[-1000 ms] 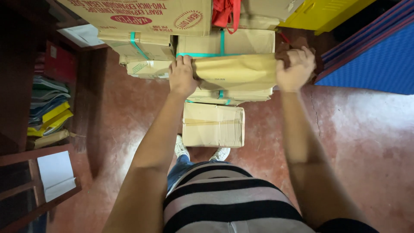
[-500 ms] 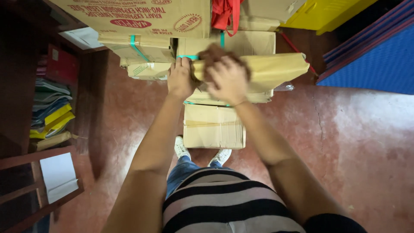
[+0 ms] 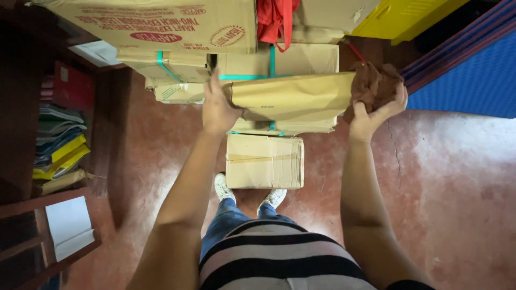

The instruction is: Wiping down a binder and large envelopes with a cloth in a storage area.

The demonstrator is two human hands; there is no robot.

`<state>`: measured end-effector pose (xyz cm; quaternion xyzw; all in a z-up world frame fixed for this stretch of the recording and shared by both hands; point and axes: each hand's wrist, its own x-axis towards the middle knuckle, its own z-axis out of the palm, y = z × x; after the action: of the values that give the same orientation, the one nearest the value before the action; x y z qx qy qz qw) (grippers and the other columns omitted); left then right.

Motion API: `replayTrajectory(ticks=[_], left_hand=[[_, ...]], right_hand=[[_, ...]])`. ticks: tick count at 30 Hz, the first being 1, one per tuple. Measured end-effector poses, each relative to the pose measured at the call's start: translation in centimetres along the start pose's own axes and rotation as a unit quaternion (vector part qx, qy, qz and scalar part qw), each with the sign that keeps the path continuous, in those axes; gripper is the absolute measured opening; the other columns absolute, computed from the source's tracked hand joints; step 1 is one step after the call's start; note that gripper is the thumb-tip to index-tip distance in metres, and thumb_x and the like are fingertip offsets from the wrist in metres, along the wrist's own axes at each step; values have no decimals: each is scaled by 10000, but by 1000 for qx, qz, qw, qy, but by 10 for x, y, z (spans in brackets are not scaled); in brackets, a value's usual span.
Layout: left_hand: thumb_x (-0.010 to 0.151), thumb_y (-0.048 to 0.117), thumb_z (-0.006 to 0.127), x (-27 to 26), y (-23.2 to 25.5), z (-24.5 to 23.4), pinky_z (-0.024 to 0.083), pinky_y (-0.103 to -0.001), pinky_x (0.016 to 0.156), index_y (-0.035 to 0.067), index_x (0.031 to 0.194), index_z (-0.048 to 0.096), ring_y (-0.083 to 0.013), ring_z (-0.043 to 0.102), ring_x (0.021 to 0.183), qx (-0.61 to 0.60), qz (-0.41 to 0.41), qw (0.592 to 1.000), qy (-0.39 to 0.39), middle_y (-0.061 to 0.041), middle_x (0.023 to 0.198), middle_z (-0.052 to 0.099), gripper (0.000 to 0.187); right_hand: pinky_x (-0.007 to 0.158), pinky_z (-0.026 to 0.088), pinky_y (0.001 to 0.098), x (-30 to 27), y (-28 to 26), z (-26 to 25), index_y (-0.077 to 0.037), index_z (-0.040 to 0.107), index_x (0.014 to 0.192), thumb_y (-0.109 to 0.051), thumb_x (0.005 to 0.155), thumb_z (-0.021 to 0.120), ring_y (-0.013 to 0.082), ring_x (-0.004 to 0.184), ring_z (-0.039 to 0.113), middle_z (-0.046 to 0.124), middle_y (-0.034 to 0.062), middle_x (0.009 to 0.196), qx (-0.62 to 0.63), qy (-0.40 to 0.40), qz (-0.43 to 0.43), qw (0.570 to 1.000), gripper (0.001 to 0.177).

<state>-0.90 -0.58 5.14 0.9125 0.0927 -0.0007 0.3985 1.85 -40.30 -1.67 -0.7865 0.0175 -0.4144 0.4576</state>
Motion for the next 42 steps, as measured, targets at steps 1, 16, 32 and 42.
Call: replayTrajectory(ticks=[1,16,32,42], left_hand=[[594,80,998,-5,6,-3,459,-625,1134,139,1577,206,-540,508,1319,-58,-11,998,22,-232,1516,356,1264],[793,49,932,32,-100,128,474,-438,1084,53,1402,512,-217,588,1172,-433,-1,892,130,-134,1268,632,740],[983,604,603,94,-168,200,317,-593,1170,52,1601,309,-471,395,1439,66,-194,977,63,-248,1550,450,879],[1110,410,336,66,-99,196,307,-549,1161,169,1634,244,-396,307,1489,135,-180,966,127,-191,1644,302,584]], right_hand=[[1304,79,472,-2,4,-4,-207,329,1628,29,760,850,280,1517,172,200,143,1561,41,-19,43,998,1040],[861,507,384,4,14,44,-110,666,1089,140,624,691,217,883,620,614,61,917,287,-11,342,895,528],[1175,418,499,6,80,107,-215,371,1586,-207,859,733,418,1348,531,508,197,1507,-217,-256,222,915,812],[887,501,558,-64,-78,156,-330,635,1363,-545,686,749,328,1287,447,441,29,1495,-288,-562,-76,772,719]])
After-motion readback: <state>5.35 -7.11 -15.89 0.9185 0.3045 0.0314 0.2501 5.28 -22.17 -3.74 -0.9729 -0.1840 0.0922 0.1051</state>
